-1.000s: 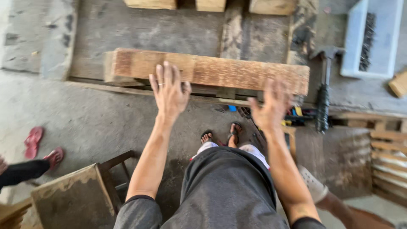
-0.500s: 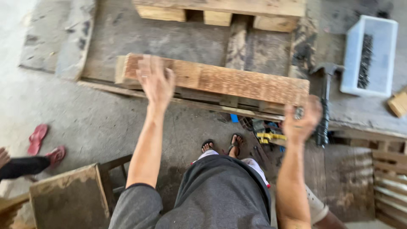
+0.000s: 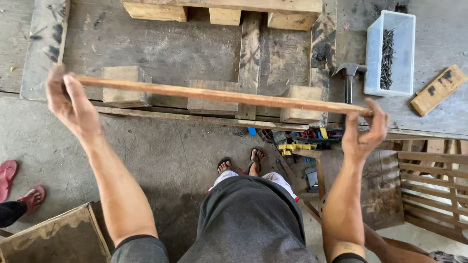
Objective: The person positions wooden planks on a workbench, then uses a hammer to drive nails into the planks. The person repeatedly picks up nails from a container and hammers them into the wood, adjusting the planks as needed.
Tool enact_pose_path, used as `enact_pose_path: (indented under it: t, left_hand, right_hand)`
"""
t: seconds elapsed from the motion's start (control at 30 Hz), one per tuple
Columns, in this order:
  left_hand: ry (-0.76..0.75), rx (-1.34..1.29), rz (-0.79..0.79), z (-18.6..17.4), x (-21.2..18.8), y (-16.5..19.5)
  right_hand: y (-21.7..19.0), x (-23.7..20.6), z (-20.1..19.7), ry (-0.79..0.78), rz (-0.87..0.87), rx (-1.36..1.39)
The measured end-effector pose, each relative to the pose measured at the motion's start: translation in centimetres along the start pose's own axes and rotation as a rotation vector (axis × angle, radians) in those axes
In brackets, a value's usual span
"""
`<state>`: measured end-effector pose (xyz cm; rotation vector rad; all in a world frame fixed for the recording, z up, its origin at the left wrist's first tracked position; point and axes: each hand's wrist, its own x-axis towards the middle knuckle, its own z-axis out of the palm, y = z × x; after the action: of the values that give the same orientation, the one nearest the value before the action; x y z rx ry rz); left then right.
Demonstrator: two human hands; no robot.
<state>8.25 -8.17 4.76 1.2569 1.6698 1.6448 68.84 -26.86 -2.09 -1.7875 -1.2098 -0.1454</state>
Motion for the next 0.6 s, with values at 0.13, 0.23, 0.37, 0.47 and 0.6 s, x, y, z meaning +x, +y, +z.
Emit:
enact_pose_path:
  t: [0.13, 0.23, 0.37, 0.47, 0.6]
  left_hand:
    - [-0.04, 0.304, 0.241, -0.2, 1.1, -1.1]
    - [-0.025, 0.458, 0.304, -0.6, 1.3, -2.6]
    - [-0.034, 0.584, 0.278, -0.7, 1.6, -3.7]
    - [-0.18, 0.952, 0.117, 1.8, 1.1, -5.4]
    - [-0.163, 1.031, 0.284, 4.0, -0.6, -9.0]
  right_hand:
    - [-0.7, 1.0, 2.4, 0.109, 0.083, 0.137]
    - [-1.2, 1.0, 3.6, 0.166, 0.06, 0.213]
    - [-0.8, 1.4, 4.7, 0.153, 0.255, 0.163]
    - [0.1, 1.1, 7.3, -0.001, 0.034, -0.119]
    - [0.6, 0.2, 9.6, -0.104, 0.159, -0.211]
